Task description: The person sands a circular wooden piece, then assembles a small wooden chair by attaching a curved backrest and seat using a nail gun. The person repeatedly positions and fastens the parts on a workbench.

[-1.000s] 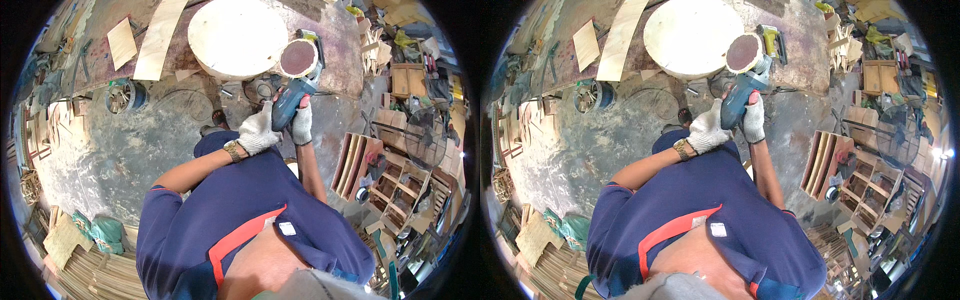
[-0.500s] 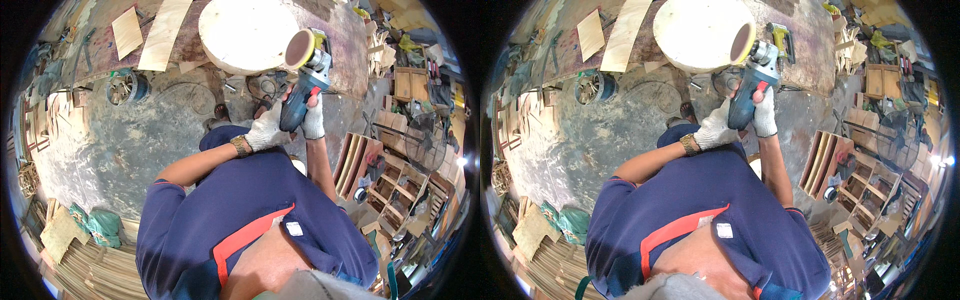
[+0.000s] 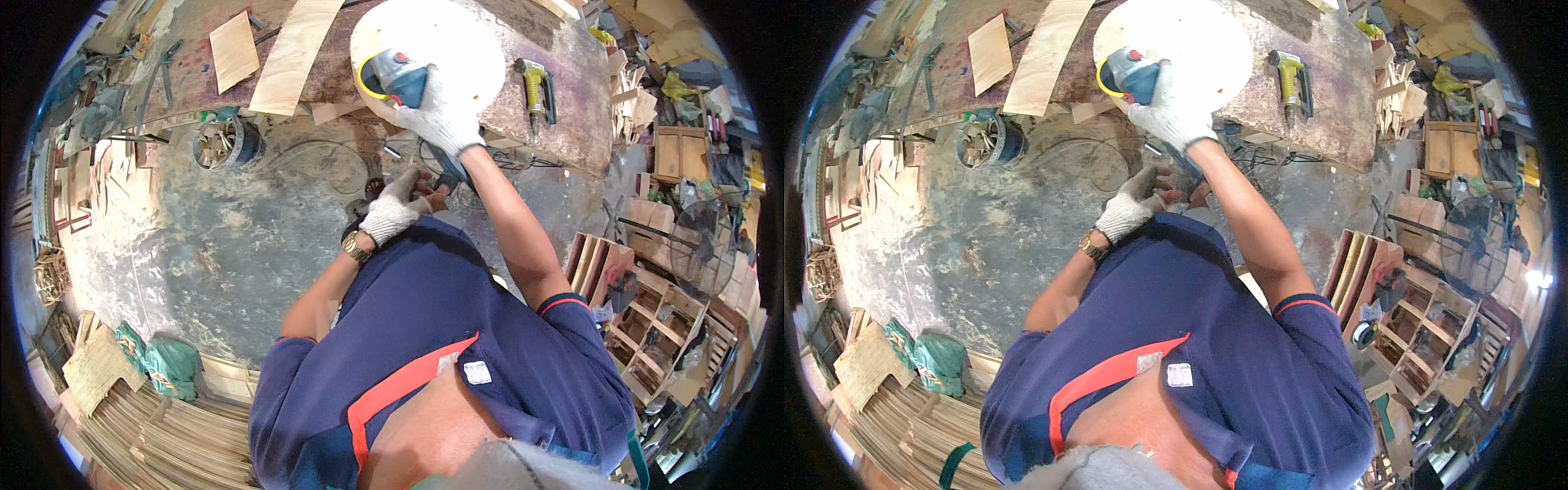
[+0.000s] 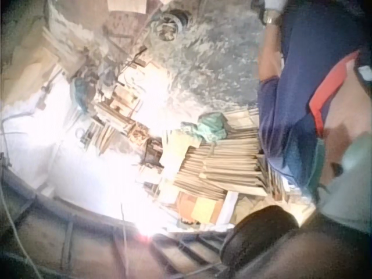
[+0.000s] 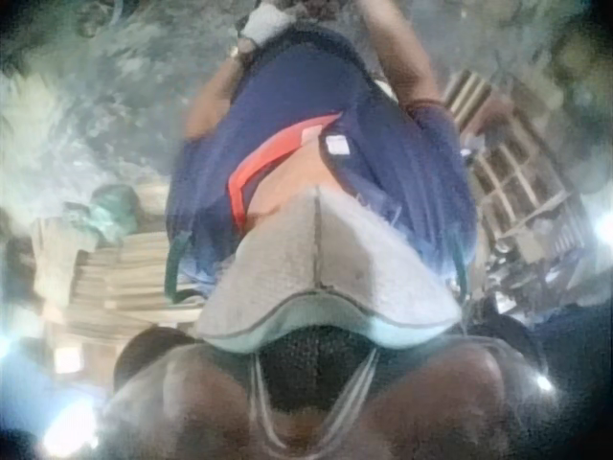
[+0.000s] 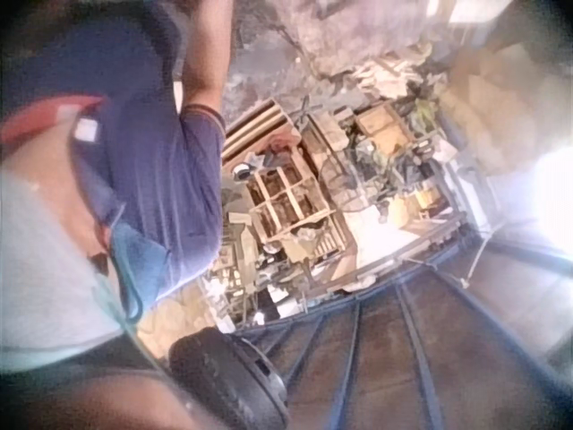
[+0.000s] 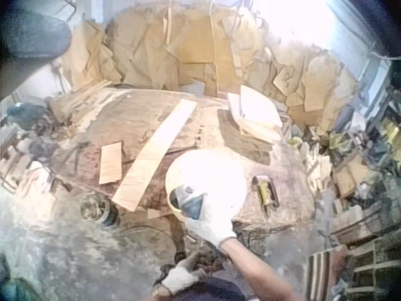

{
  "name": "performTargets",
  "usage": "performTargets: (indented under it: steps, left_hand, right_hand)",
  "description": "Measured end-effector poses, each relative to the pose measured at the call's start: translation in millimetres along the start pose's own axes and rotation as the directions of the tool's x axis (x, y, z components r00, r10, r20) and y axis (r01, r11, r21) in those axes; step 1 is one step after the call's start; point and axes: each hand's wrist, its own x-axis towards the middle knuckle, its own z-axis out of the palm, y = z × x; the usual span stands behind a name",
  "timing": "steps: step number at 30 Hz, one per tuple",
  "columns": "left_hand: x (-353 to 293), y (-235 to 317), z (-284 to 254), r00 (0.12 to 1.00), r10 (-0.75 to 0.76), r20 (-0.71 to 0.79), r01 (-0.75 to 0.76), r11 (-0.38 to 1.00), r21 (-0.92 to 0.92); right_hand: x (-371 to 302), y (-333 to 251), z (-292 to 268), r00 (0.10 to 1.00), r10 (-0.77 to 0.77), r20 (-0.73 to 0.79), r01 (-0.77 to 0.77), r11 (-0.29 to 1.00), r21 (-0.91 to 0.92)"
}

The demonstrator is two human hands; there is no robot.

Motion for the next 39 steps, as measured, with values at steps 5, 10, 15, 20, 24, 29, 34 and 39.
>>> performTargets:
  steps: [5,10,15,20,24,29,34,39]
  left_hand:
    - [-28.7,-8.3,-33.0,0.994,-0.054,-0.1,0.069,0.986,0.154]
    - [-38.0,-32.9,-52.8,0.956,-0.077,-0.284,0.102,0.992,0.073]
    - [-26.5,-43.2,-71.6,0.914,-0.03,-0.405,0.049,0.998,0.037]
    - [5.2,-16.3,-99.8,0.824,0.146,-0.547,-0.059,0.983,0.173]
    - [31.6,15.9,-107.2,0.754,0.258,-0.604,-0.075,0.947,0.311]
    - [89.1,43.5,-106.2,0.679,0.295,-0.673,-0.081,0.941,0.33]
    - [156.8,31.2,-90.0,0.568,0.245,-0.785,-0.025,0.959,0.282]
    - [210.2,22.4,-74.9,0.395,0.335,-0.856,0.132,0.901,0.414]
  right_hand:
    - [18.5,-7.2,23.6,0.997,-0.015,0.07,0.019,0.999,-0.05]
    - [-16.2,12.0,1.4,0.999,-0.04,0.028,0.042,0.996,-0.081]
    - [-59.8,19.3,-25.9,0.955,0.232,0.185,-0.212,0.97,-0.122]
    - [-92.2,43.4,-44.2,0.938,0.332,0.095,-0.316,0.936,-0.156]
    - [-98.3,79.1,-59.2,0.907,0.416,0.061,-0.399,0.898,-0.186]
    - [-83.7,122.3,-79.3,0.904,0.428,0.0,-0.42,0.886,-0.199]
    - [-63.1,139.7,-97.5,0.903,0.425,-0.064,-0.43,0.892,-0.137]
    - [-73.4,118.3,-104.0,0.915,0.394,0.085,-0.385,0.917,-0.101]
